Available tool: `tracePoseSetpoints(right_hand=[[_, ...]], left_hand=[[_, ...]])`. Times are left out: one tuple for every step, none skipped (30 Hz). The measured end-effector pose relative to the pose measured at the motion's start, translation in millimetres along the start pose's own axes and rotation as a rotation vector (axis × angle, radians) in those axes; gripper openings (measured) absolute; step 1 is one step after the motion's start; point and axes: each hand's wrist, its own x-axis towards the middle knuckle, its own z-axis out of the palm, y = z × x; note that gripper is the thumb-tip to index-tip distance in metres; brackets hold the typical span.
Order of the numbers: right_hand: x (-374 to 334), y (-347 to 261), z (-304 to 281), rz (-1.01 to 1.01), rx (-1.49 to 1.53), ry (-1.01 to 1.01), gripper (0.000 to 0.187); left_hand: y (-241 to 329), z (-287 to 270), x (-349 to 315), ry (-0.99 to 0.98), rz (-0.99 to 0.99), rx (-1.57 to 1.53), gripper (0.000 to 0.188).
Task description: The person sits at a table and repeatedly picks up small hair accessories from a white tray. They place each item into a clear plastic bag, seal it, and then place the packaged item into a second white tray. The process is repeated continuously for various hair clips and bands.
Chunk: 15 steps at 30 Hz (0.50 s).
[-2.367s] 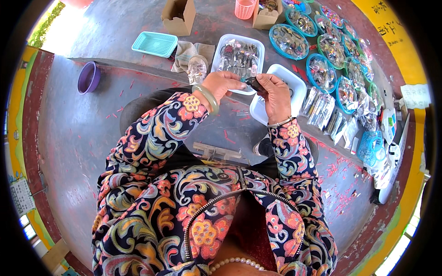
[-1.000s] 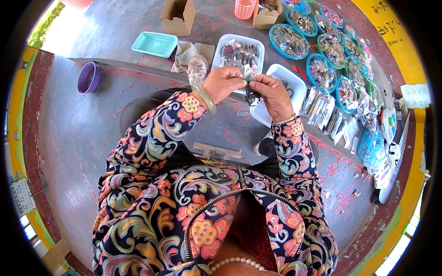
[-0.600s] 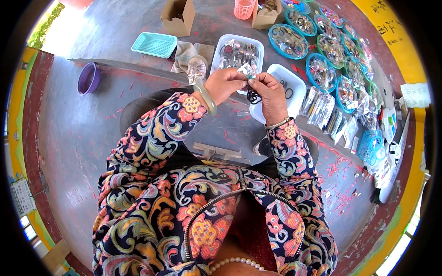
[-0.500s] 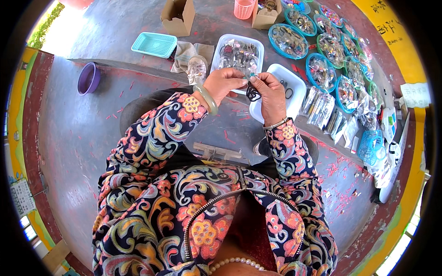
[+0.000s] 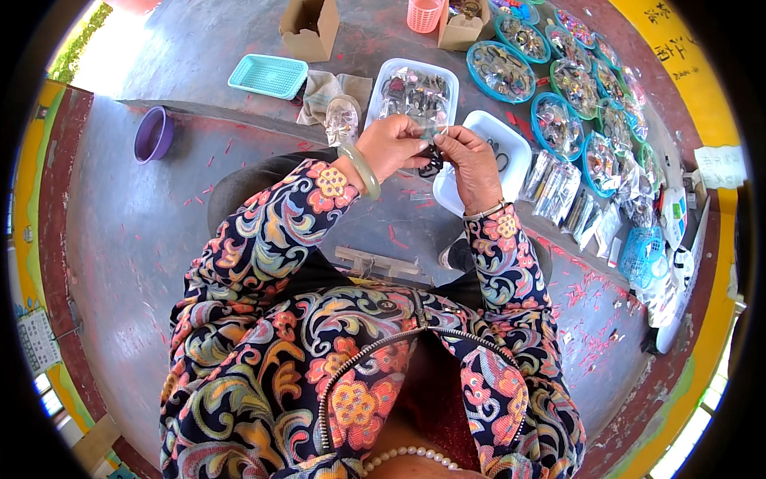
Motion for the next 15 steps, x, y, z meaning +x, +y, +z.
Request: tracePoseSetpoints(right_hand=[[0,1,0,-0.013,0.02,0.023,0.013],[0,1,0,-0.026,0.039,0.046,0.013],[0,2,1,-0.039,0.06,0.068,0.013],[-1,2,2,-0.048,0.067,0.078,0.013],[-1,3,4,-0.057,0.074,0.087,0.013],[-2,3,5,-0.067,0.08,0.098,0.012],[-2,3,6,-0.063,0.083,0.108,0.012],[-2,3,7,-0.06,0.086,0.119,0.012],[-2,3,8,-0.056,0.085,0.129,0.012],[-3,3,7,-0.051,0.076,0.116,0.012],[-3,2,7,-0.046,0.067,0.104,0.012],[-3,3,6,-0.04,0.061,0.089,0.011],[-3,3,6,-0.026,0.055,0.085,0.011],[-3,2,6,-0.012,0.049,0.082,0.011],[-2,2,5,0.002,0.042,0.077,0.011]], left_hand=[[-1,0,1,-0.002,0.007,-0.007,0.012],[-2,-1,2,-0.004,0.015,-0.014,0.012],[-2,-1,3,-0.005,0.022,-0.021,0.011],[-1,-1,2,-0.01,0.007,-0.045,0.01],[0,-1,2,-0.015,-0.007,-0.069,0.01],[1,-1,1,-0.021,-0.022,-0.093,0.009],[2,0,1,0.008,-0.026,-0.102,0.009],[4,1,0,0.037,-0.031,-0.11,0.008],[5,2,-2,0.064,-0.034,-0.121,0.008],[7,1,-2,0.069,-0.049,-0.12,0.007],[9,1,-3,0.073,-0.065,-0.118,0.007],[10,0,-3,0.079,-0.08,-0.114,0.007],[8,-1,-2,0.074,-0.056,-0.112,0.007],[5,-3,-1,0.067,-0.032,-0.11,0.007],[3,-4,0,0.061,-0.008,-0.108,0.006]])
